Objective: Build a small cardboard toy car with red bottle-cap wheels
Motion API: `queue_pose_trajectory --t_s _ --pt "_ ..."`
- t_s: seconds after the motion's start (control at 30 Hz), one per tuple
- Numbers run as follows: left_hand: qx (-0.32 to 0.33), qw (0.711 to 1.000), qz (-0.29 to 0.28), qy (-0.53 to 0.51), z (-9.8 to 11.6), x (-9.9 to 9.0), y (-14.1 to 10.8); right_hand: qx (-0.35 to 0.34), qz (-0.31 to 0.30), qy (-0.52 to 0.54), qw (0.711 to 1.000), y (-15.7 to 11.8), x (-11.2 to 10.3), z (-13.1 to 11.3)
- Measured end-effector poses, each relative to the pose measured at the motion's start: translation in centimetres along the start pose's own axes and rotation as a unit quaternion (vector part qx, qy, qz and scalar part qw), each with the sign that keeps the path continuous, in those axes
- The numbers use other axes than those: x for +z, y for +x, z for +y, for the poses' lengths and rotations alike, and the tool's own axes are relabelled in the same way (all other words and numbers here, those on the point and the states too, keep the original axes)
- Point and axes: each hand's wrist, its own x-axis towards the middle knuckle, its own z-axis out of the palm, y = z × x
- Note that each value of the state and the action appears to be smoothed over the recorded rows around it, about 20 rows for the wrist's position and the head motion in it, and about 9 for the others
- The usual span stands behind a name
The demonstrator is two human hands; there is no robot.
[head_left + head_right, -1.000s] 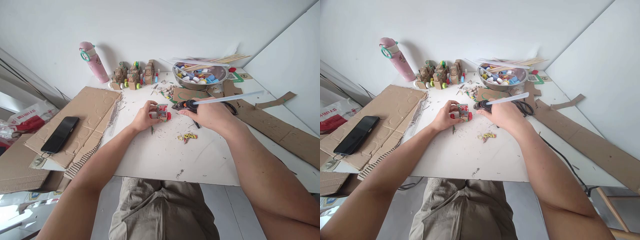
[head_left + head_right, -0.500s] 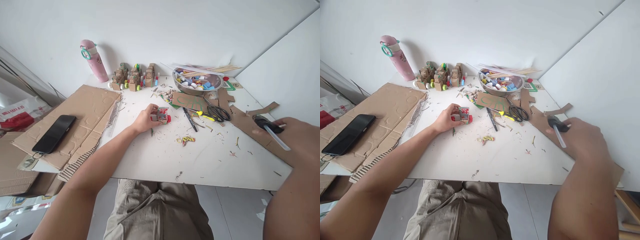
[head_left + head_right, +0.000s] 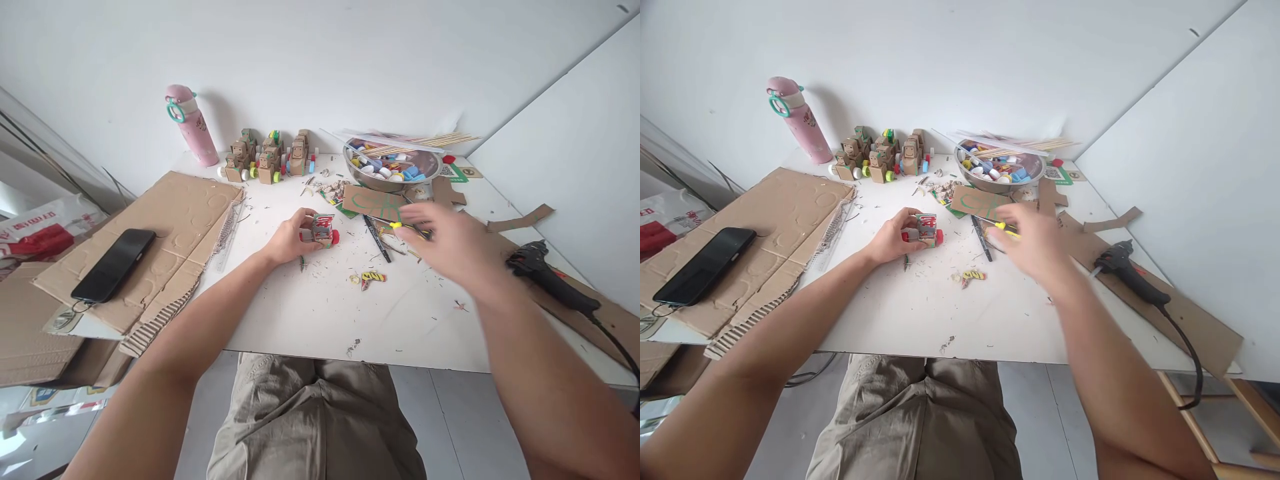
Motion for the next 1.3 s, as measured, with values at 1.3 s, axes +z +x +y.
queue_pose_trajectory --t_s 1.3 --pt "0.006 1.000 0.005 0.022 -0.2 -0.3 0.5 0.083 -0.061 0.394 0.913 1.8 11.9 -4.5"
